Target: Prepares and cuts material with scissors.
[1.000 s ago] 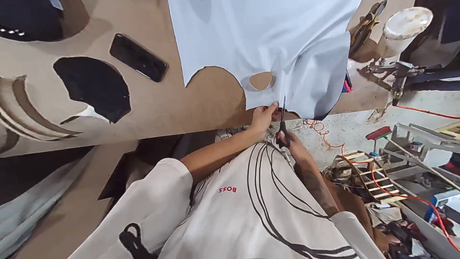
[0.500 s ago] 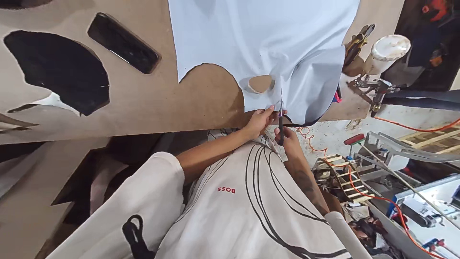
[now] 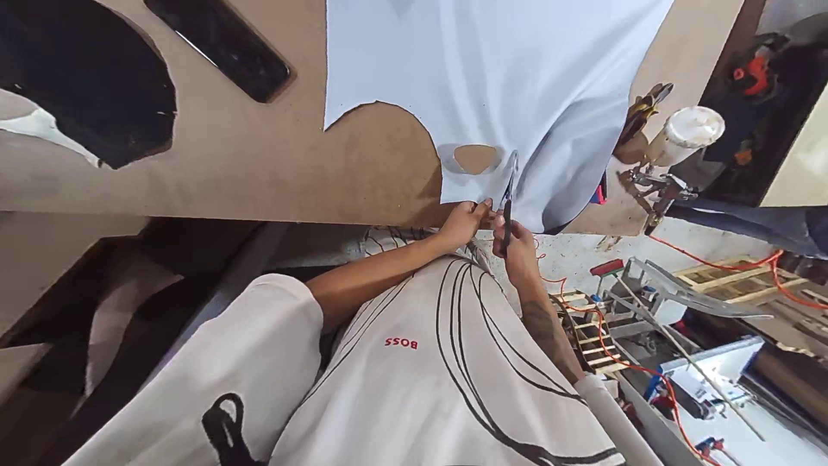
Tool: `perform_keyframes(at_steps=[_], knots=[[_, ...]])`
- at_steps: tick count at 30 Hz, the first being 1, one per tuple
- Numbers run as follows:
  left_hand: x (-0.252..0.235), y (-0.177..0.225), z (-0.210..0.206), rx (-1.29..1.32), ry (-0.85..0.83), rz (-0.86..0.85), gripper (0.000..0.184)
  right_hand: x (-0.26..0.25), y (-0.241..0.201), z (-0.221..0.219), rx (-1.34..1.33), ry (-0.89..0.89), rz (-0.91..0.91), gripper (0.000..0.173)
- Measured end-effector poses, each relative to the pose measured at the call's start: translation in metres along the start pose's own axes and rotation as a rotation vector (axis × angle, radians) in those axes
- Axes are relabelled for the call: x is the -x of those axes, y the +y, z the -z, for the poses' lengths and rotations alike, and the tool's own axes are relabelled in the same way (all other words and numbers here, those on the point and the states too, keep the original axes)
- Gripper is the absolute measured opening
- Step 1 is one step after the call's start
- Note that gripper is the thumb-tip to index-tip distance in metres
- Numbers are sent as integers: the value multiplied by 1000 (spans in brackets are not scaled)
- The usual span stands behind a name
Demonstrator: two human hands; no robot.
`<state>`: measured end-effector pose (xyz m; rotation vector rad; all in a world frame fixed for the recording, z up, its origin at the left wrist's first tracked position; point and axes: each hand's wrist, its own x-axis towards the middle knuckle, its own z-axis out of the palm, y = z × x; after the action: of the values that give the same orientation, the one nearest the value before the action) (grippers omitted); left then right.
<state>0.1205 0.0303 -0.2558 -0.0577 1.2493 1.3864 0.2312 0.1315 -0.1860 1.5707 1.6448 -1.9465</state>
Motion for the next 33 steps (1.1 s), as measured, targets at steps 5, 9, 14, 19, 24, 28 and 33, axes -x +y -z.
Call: perform_keyframes(at_steps=[5, 9, 14, 19, 24, 28, 33], knots=[[-1, 0, 2, -88, 28, 35, 47, -11, -9, 3, 66, -60, -31, 36], [3, -1, 1, -62, 66, 44, 48, -23, -28, 14, 51, -79, -37, 37], [3, -2, 1, -170, 115, 89, 53, -42, -51, 30, 220, -154, -98, 42], [4, -2, 1, -189, 140, 93, 55, -58, -78, 53, 334, -230, -136, 40], [12, 0, -5, -90, 162, 72, 50, -91, -108, 86, 636, -387, -38, 40], [17, 5, -7, -65, 182, 102, 53, -115, -144, 104, 816, -488, -109, 41], [18, 3, -2, -237, 186, 122, 57, -137, -192, 95, 1006, -555, -123, 42]])
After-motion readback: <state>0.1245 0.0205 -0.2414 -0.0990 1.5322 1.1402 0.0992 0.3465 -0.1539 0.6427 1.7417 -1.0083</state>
